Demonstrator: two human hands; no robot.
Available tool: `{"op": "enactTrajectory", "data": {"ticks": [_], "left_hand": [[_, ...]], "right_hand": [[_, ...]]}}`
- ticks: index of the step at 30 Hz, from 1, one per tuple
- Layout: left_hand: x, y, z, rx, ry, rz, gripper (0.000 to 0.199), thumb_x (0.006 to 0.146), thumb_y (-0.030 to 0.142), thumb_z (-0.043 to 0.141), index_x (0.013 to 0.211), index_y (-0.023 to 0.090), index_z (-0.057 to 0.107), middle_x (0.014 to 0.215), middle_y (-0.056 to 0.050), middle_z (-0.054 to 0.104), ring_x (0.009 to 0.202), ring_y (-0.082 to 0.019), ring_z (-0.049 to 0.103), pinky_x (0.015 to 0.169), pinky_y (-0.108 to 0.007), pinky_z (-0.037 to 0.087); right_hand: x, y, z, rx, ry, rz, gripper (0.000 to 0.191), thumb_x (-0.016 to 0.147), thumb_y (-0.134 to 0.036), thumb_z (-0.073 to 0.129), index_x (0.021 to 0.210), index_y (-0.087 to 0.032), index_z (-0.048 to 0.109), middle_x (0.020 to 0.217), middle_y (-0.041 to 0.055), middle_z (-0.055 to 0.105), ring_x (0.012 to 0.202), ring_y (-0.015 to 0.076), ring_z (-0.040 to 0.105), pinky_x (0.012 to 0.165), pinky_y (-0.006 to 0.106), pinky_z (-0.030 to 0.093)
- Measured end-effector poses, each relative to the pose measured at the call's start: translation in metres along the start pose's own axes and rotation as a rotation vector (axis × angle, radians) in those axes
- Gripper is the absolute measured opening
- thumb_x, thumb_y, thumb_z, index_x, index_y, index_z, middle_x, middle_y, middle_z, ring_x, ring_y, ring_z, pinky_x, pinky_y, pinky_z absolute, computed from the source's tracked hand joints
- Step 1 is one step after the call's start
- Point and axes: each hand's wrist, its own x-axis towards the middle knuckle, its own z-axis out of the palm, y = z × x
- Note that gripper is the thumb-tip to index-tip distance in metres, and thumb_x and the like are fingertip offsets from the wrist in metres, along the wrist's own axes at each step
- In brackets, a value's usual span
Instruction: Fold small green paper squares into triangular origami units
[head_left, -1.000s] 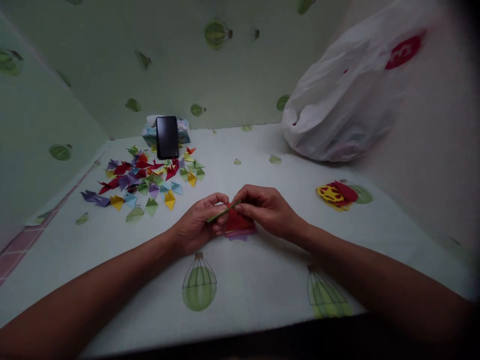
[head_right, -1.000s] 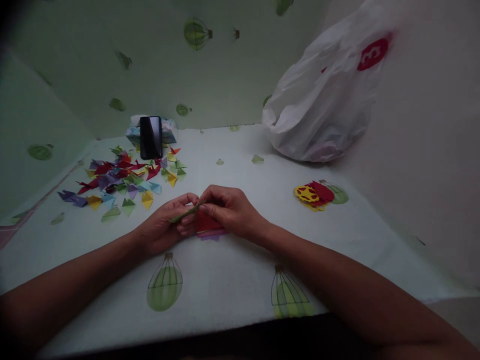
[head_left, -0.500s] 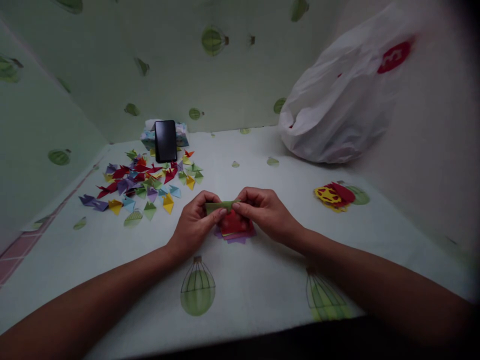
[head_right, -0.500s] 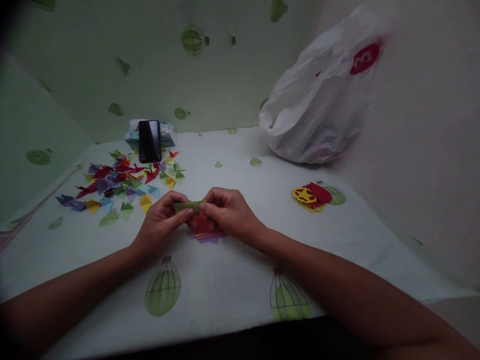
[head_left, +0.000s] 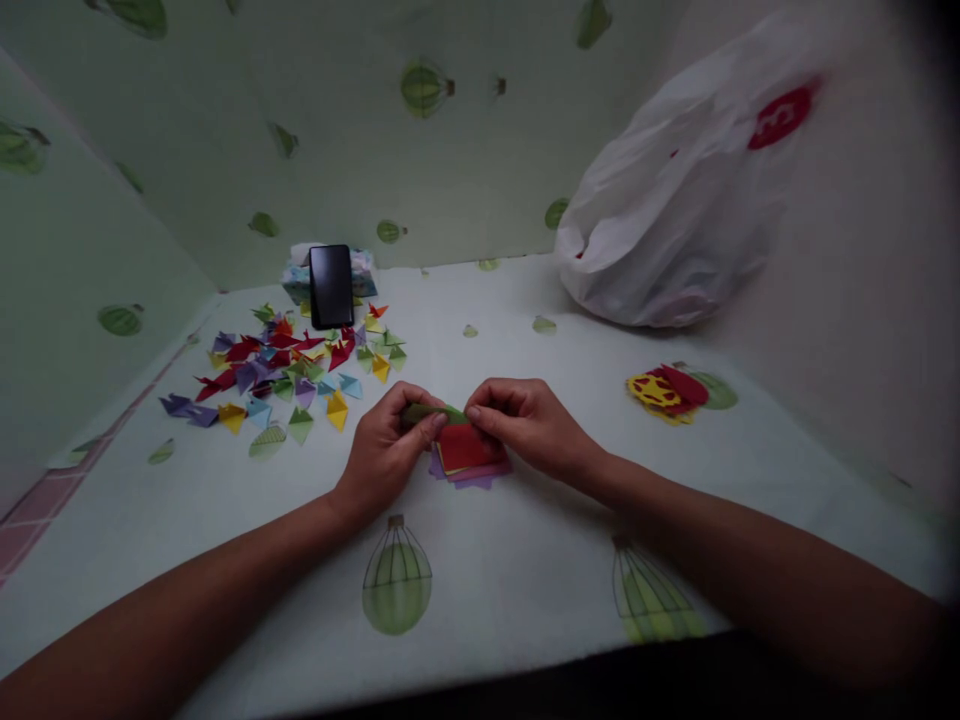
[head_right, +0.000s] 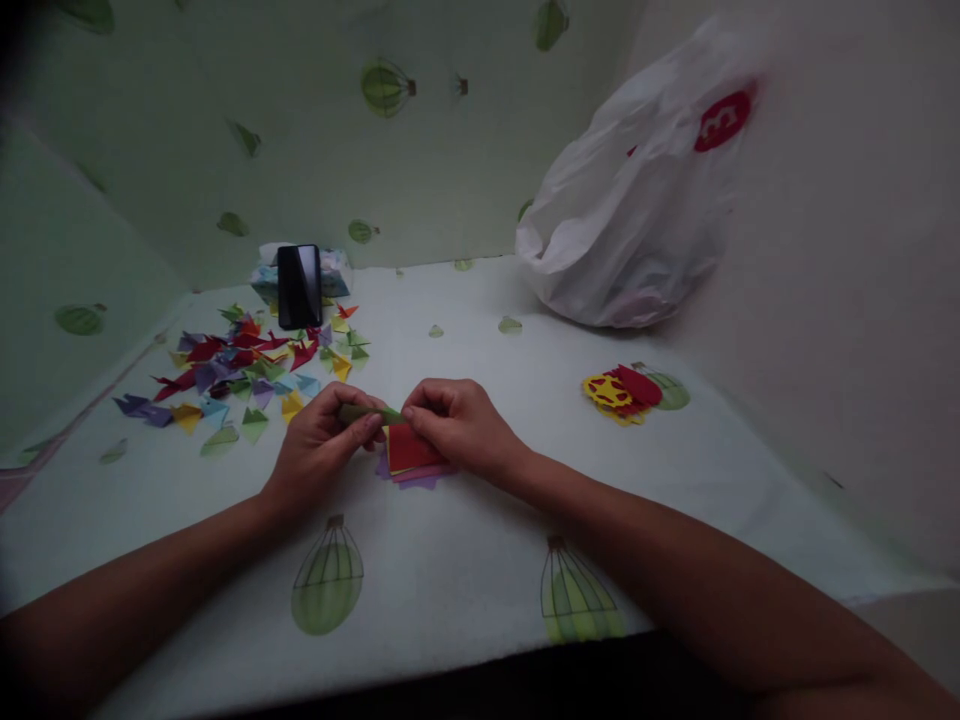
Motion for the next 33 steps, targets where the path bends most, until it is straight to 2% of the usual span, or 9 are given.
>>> {"op": "enactTrajectory", "data": {"ticks": [9, 17, 25, 33], "left_hand": [[-0.0003, 0.0054, 0.0006, 0.005, 0.012, 0.011, 0.012, 0.084, 0.025, 0.067, 0.081, 0.018, 0.058, 0.067, 0.003, 0.061, 0.057, -0.01, 0.052, 0.055, -0.023, 0.043], [0.0001, 0.0027, 0.0013, -0.018, 0.004, 0.0, 0.013, 0.084, 0.026, 0.067, 0.083, 0.019, 0.056, 0.067, 0.003, 0.062, 0.058, -0.011, 0.053, 0.056, -0.023, 0.043], [-0.0001, 0.0005, -0.0001, -0.002, 0.01, 0.015, 0.014, 0.086, 0.028, 0.066, 0.083, 0.019, 0.055, 0.068, 0.003, 0.062, 0.06, -0.011, 0.054, 0.057, -0.024, 0.042], [0.0016, 0.0003, -0.0001, 0.032, 0.042, 0.03, 0.013, 0.086, 0.025, 0.065, 0.084, 0.019, 0.054, 0.068, 0.003, 0.063, 0.059, -0.011, 0.055, 0.057, -0.024, 0.041]], "right_hand": [[0.0009, 0.0002, 0.0002, 0.117, -0.101, 0.123, 0.014, 0.08, -0.028, 0.061, 0.073, -0.015, 0.061, 0.053, -0.0042, 0.054, 0.046, 0.0083, 0.049, 0.045, 0.022, 0.04], [-0.0002, -0.0018, 0.0001, 0.082, -0.111, 0.149, 0.017, 0.081, -0.03, 0.06, 0.073, -0.015, 0.062, 0.055, -0.0022, 0.057, 0.046, 0.01, 0.053, 0.043, 0.022, 0.041], [-0.0009, 0.0003, 0.0024, -0.017, -0.093, 0.071, 0.016, 0.083, -0.027, 0.057, 0.072, -0.016, 0.06, 0.055, -0.0018, 0.058, 0.047, 0.0102, 0.054, 0.043, 0.021, 0.039], [-0.0004, -0.0008, 0.0025, 0.05, -0.099, 0.136, 0.016, 0.084, -0.027, 0.058, 0.074, -0.015, 0.062, 0.056, -0.0021, 0.058, 0.047, 0.0095, 0.054, 0.045, 0.021, 0.043]]}}
